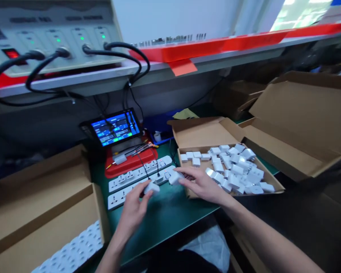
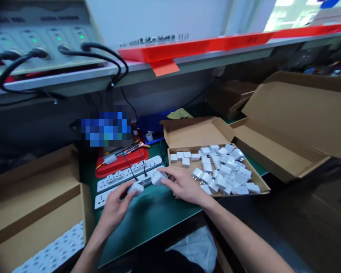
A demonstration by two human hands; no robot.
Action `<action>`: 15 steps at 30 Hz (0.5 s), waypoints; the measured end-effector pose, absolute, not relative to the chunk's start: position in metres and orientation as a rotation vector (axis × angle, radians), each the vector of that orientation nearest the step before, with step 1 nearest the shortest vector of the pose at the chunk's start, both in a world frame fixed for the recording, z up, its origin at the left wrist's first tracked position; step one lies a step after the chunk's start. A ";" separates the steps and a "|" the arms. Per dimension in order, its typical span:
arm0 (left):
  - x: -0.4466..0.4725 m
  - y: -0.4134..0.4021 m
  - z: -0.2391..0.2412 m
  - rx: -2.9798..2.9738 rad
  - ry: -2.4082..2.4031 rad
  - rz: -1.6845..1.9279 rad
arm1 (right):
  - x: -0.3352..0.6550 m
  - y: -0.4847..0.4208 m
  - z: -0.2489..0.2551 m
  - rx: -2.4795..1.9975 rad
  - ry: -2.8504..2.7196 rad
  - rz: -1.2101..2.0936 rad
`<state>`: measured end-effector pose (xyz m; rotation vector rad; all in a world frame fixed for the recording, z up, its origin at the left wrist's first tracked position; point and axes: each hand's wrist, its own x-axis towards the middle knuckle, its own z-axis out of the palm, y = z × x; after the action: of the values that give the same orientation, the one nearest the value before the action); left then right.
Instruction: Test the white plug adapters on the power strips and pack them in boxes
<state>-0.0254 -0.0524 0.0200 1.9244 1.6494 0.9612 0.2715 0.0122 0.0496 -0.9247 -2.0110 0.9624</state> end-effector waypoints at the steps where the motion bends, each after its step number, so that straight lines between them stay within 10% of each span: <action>1: -0.049 -0.061 0.015 1.889 1.751 0.958 | 0.255 0.011 0.050 -0.894 -2.096 0.902; 15: -0.145 -0.065 -0.004 2.041 2.074 0.477 | 0.078 0.019 0.023 -0.940 -2.922 0.227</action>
<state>-0.1454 -0.0646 -0.0038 2.0414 2.0738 0.4774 0.0780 0.0191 0.0232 -0.9404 -2.9221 0.2274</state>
